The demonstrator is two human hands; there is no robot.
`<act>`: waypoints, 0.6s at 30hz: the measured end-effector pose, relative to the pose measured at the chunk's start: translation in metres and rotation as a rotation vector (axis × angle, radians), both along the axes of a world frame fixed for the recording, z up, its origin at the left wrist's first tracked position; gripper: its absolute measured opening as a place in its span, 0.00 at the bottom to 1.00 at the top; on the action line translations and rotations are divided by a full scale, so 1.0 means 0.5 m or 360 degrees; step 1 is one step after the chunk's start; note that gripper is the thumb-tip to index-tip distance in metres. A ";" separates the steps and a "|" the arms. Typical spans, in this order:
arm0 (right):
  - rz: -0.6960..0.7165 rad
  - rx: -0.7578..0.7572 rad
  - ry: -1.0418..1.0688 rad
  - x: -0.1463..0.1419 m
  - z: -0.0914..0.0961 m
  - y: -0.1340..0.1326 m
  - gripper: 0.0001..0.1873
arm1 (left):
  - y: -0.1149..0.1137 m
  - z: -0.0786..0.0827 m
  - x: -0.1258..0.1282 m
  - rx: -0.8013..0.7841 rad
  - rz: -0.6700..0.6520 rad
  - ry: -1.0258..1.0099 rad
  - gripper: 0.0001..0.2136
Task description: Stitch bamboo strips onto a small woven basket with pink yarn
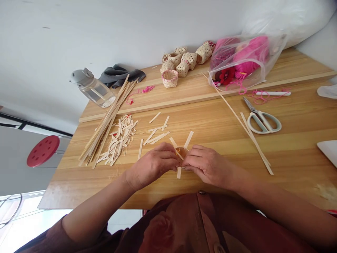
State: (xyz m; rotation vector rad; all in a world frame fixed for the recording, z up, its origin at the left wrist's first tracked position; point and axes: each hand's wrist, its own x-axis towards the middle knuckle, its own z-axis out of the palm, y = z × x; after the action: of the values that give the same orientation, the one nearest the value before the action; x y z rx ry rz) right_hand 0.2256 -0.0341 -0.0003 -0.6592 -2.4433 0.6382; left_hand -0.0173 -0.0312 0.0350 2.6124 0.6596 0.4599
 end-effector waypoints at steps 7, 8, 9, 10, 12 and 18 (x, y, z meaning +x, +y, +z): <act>0.0027 -0.0027 0.0028 0.003 -0.002 0.000 0.09 | -0.007 0.010 0.003 -0.0030 0.0057 -0.0020 0.05; 0.0031 -0.0009 0.0025 0.002 -0.002 -0.001 0.09 | -0.010 0.006 0.004 -0.0029 0.0062 0.0000 0.06; 0.0036 0.0006 0.0018 0.002 -0.001 -0.001 0.08 | -0.012 0.002 0.005 -0.0024 0.0069 0.0007 0.07; 0.0041 0.0016 0.0007 0.001 -0.001 -0.002 0.08 | -0.014 -0.002 0.005 -0.0017 0.0075 0.0000 0.06; 0.0049 0.0023 -0.0018 0.000 0.001 -0.003 0.09 | -0.016 -0.007 0.003 -0.0014 0.0086 -0.0050 0.04; 0.0068 0.0090 -0.0048 -0.002 0.004 -0.004 0.10 | -0.022 0.002 -0.013 -0.0116 0.0563 -0.0395 0.06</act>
State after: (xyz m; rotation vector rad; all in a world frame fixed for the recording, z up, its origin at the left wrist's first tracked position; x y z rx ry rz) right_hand 0.2248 -0.0363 0.0019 -0.5998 -2.4994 0.5776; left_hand -0.0236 -0.0423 0.0360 2.3210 1.0329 0.8324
